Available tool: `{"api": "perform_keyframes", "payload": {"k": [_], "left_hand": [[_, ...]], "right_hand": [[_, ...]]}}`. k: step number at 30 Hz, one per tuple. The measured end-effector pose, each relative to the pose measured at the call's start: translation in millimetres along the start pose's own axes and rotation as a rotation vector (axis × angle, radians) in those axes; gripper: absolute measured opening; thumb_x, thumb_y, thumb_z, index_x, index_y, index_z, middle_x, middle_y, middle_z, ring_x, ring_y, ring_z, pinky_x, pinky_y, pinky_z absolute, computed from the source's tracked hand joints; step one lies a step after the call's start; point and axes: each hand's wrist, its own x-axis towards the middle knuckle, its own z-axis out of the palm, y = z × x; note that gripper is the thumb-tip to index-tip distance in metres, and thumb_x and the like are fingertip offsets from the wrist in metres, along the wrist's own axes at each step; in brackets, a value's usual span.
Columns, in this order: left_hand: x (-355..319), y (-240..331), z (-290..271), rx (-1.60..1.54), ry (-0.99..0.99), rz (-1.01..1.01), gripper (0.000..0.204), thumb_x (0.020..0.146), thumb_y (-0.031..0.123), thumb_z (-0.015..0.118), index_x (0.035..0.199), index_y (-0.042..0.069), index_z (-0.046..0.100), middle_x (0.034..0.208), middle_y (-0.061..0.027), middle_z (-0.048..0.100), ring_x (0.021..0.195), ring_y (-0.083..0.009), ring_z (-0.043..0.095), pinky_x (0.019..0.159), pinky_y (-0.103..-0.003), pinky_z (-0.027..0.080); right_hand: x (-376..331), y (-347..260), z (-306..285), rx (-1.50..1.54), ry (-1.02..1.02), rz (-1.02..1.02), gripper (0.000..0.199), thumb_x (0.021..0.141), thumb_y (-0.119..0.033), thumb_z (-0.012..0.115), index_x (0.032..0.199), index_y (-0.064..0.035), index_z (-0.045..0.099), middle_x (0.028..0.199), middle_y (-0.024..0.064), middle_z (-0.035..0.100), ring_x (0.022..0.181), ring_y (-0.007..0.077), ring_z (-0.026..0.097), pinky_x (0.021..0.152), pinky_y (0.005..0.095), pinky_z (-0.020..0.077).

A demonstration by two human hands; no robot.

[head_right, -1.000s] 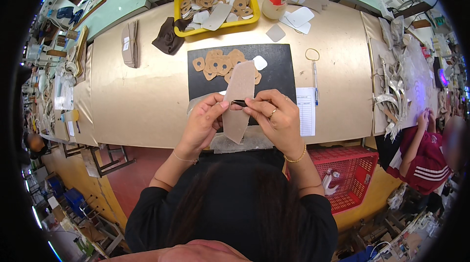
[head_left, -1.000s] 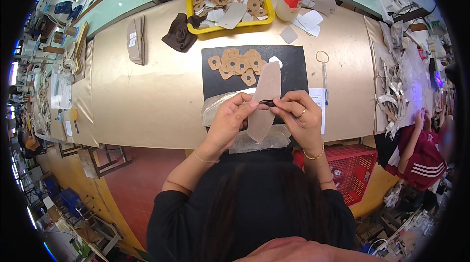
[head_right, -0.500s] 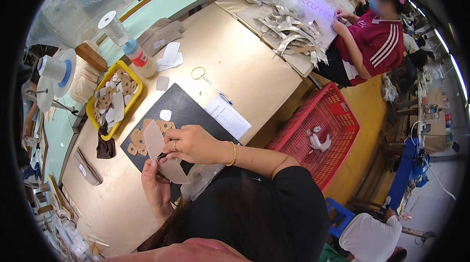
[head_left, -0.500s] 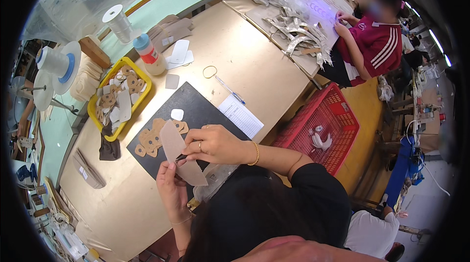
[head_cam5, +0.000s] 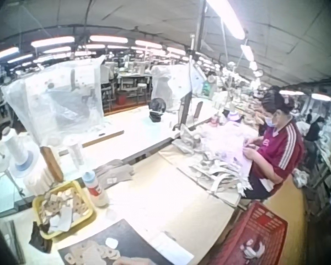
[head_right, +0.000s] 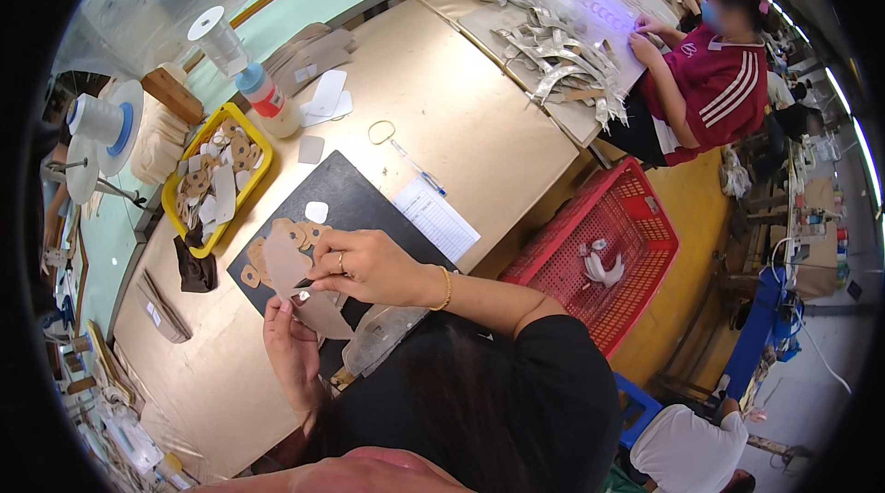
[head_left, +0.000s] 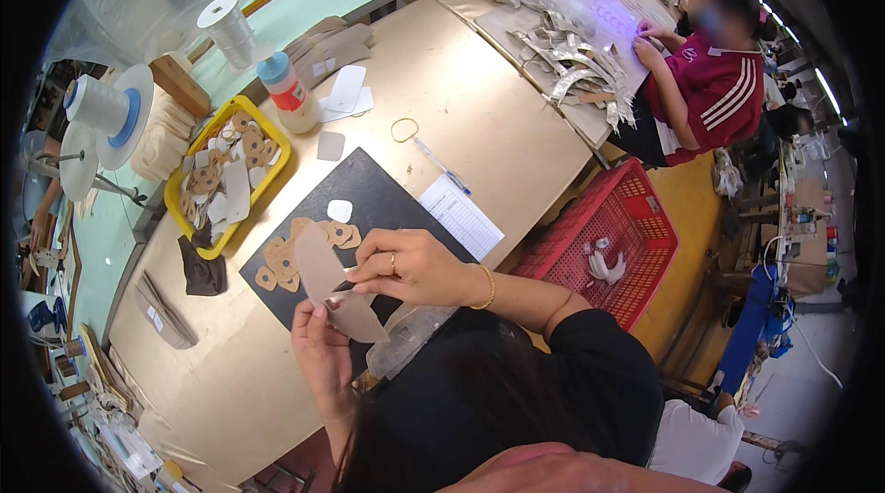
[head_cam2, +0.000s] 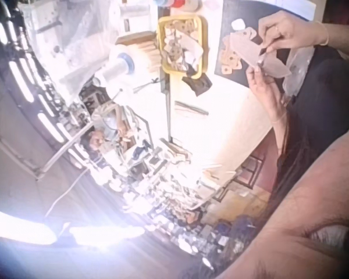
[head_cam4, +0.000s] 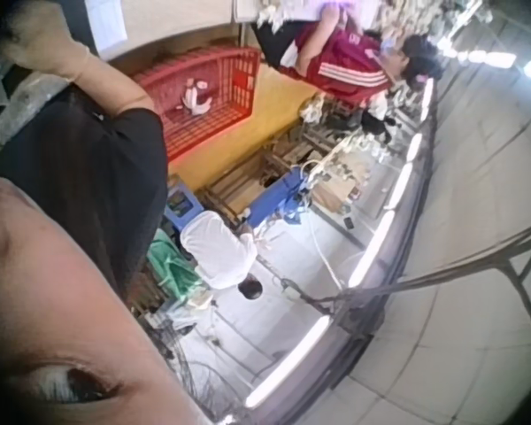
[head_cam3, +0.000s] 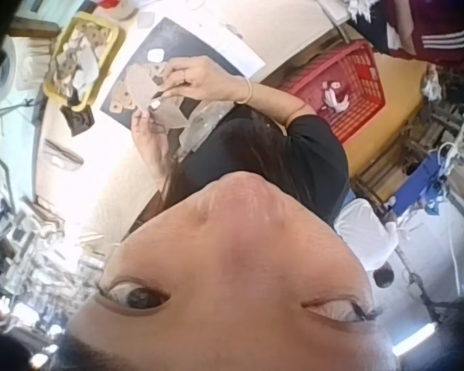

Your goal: The person uses scissors to cut small pieces of light-colored fabric on a worktable. They repeatedly pick up fabric pieces, trim them, and place the cut pieces into a yellow tray. Other workers are visible in the background at adjacent tables.

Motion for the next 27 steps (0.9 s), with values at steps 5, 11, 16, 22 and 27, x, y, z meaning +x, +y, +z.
{"api": "perform_keyframes", "payload": {"k": [5, 11, 16, 22, 27], "left_hand": [[8, 2, -1, 0.021, 0.101, 0.197, 0.014, 0.096, 0.008, 0.058, 0.109, 0.002, 0.056, 0.106, -0.0102, 0.066, 0.093, -0.0172, 0.064, 0.083, -0.030, 0.052], [7, 6, -4, 0.027, 0.019, 0.114, 0.025, 0.093, 0.008, 0.063, 0.116, 0.000, 0.055, 0.110, -0.0114, 0.066, 0.092, -0.0180, 0.066, 0.080, -0.030, 0.054], [4, 2, 0, 0.013, 0.036, 0.095, 0.027, 0.093, 0.008, 0.062, 0.118, 0.000, 0.055, 0.110, -0.0123, 0.067, 0.093, -0.0191, 0.067, 0.081, -0.030, 0.056], [4, 4, -1, 0.015, 0.040, 0.088, 0.025, 0.093, 0.008, 0.062, 0.116, -0.001, 0.056, 0.109, -0.0137, 0.067, 0.094, -0.0199, 0.068, 0.080, -0.031, 0.057], [7, 3, -4, 0.060, 0.078, 0.104, 0.023, 0.091, 0.004, 0.065, 0.112, -0.004, 0.059, 0.108, -0.0155, 0.068, 0.090, -0.0216, 0.069, 0.078, -0.031, 0.059]], "right_hand": [[-3, -6, 9, 0.107, 0.030, 0.102, 0.025, 0.078, -0.015, 0.080, 0.099, -0.0048, 0.072, 0.095, 0.0065, 0.062, 0.071, 0.0179, 0.064, 0.060, 0.0280, 0.0521], [-4, -8, 19, 0.094, 0.001, 0.140, 0.027, 0.077, -0.017, 0.079, 0.100, -0.0051, 0.069, 0.098, 0.0069, 0.061, 0.078, 0.0243, 0.065, 0.068, 0.0332, 0.0535], [-2, -5, 18, 0.041, -0.011, 0.092, 0.026, 0.077, -0.019, 0.078, 0.098, -0.0057, 0.070, 0.094, 0.0058, 0.060, 0.078, 0.0243, 0.064, 0.069, 0.0341, 0.0523], [0, 0, 17, -0.004, -0.032, 0.012, 0.024, 0.078, -0.021, 0.077, 0.096, -0.0069, 0.071, 0.092, 0.0029, 0.060, 0.075, 0.0219, 0.064, 0.066, 0.0338, 0.0509], [-1, 3, 18, -0.097, -0.028, -0.042, 0.022, 0.080, -0.024, 0.074, 0.096, -0.0094, 0.072, 0.091, 0.0008, 0.060, 0.071, 0.0199, 0.062, 0.065, 0.0327, 0.0490]]}}
